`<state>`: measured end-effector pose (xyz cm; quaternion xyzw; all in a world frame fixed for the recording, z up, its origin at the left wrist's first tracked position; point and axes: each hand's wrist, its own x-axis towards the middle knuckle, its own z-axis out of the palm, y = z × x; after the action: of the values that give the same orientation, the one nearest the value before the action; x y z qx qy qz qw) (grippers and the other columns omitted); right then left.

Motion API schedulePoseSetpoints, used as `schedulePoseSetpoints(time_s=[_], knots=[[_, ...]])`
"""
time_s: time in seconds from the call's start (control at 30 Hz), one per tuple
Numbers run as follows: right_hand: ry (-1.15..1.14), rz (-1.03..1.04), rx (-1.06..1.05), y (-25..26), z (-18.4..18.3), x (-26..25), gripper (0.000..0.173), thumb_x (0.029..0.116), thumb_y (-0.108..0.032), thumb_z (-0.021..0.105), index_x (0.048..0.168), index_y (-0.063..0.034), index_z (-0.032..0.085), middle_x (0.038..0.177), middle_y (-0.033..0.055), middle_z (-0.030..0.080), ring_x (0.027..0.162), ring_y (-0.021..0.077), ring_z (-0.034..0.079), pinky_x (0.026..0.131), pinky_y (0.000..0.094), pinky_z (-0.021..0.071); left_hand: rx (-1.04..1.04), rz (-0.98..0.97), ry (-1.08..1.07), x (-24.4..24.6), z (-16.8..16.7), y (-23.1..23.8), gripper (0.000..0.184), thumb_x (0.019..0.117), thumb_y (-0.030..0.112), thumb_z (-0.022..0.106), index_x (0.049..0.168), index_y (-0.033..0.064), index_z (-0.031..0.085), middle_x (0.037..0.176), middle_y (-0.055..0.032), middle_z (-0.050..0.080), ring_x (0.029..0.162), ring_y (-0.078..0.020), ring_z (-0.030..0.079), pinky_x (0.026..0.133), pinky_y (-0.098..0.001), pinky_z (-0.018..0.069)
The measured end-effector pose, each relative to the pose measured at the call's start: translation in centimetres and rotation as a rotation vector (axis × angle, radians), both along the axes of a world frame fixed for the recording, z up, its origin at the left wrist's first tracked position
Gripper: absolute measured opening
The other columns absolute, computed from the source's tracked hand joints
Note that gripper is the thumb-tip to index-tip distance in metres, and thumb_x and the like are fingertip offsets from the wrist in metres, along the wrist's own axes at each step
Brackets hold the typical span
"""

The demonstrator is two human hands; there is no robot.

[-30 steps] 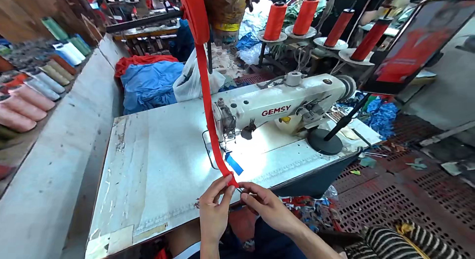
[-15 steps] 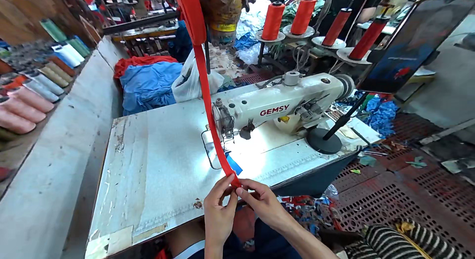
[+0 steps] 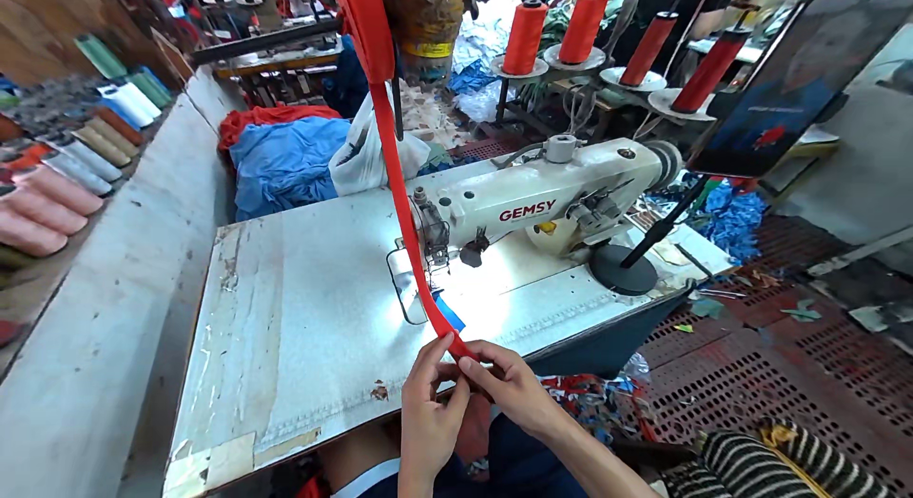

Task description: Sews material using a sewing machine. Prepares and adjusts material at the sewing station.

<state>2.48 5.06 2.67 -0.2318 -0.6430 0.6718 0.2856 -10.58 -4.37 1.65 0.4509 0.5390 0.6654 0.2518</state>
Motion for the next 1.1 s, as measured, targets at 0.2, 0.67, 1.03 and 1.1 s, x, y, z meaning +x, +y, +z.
schedulePoseSetpoints(time_s=[0.2, 0.67, 1.03, 1.1], knots=[[0.005, 0.034, 0.079, 0.4, -0.2, 0.1, 0.024, 0.1065, -0.021, 0.057, 0.117, -0.0044, 0.072, 0.103, 0.0037, 0.073, 0.089, 0.0095, 0.07, 0.077, 0.0262, 0.0605, -0.042, -0.061, 0.069, -0.8, 0.5, -0.4, 0.061, 0.0872, 0.0, 0.073, 0.145, 0.0042, 0.055, 0.141, -0.0125, 0.055, 0.092, -0.0181, 0.072, 0.078, -0.033, 0.0659], [-0.095, 0.123, 0.066, 0.7, 0.4, 0.4, 0.026, 0.107, -0.026, 0.056, 0.119, -0.0074, 0.07, 0.093, 0.0013, 0.07, 0.074, 0.0072, 0.067, 0.066, 0.0248, 0.0585, -0.189, -0.175, 0.176, -1.4, 1.6, -1.9, 0.083, 0.0808, 0.004, 0.079, 0.155, 0.0095, 0.042, 0.148, -0.0084, 0.048, 0.076, -0.0091, 0.069, 0.069, -0.0281, 0.0652], [-0.671, -0.26, 0.713, 8.1, -0.3, 3.3, 0.045, 0.1043, -0.048, 0.049, 0.128, -0.0159, 0.069, 0.1, 0.0061, 0.072, 0.08, 0.0218, 0.069, 0.069, 0.0464, 0.0581, 0.027, 0.211, 0.313, -3.4, 6.1, 1.2, 0.03, 0.0924, 0.013, 0.072, 0.122, 0.0078, 0.074, 0.11, -0.0009, 0.074, 0.052, 0.0012, 0.051, 0.044, -0.0163, 0.0439], [-0.839, -0.317, 0.763, 9.0, -0.7, 3.0, 0.047, 0.1042, -0.048, 0.047, 0.129, -0.0157, 0.069, 0.108, 0.0102, 0.072, 0.084, 0.031, 0.072, 0.069, 0.0548, 0.0576, 0.099, 0.253, 0.363, -4.1, 8.2, 2.8, 0.037, 0.0919, 0.015, 0.075, 0.126, 0.0018, 0.069, 0.107, -0.0043, 0.072, 0.06, -0.0013, 0.056, 0.052, -0.0179, 0.0484]])
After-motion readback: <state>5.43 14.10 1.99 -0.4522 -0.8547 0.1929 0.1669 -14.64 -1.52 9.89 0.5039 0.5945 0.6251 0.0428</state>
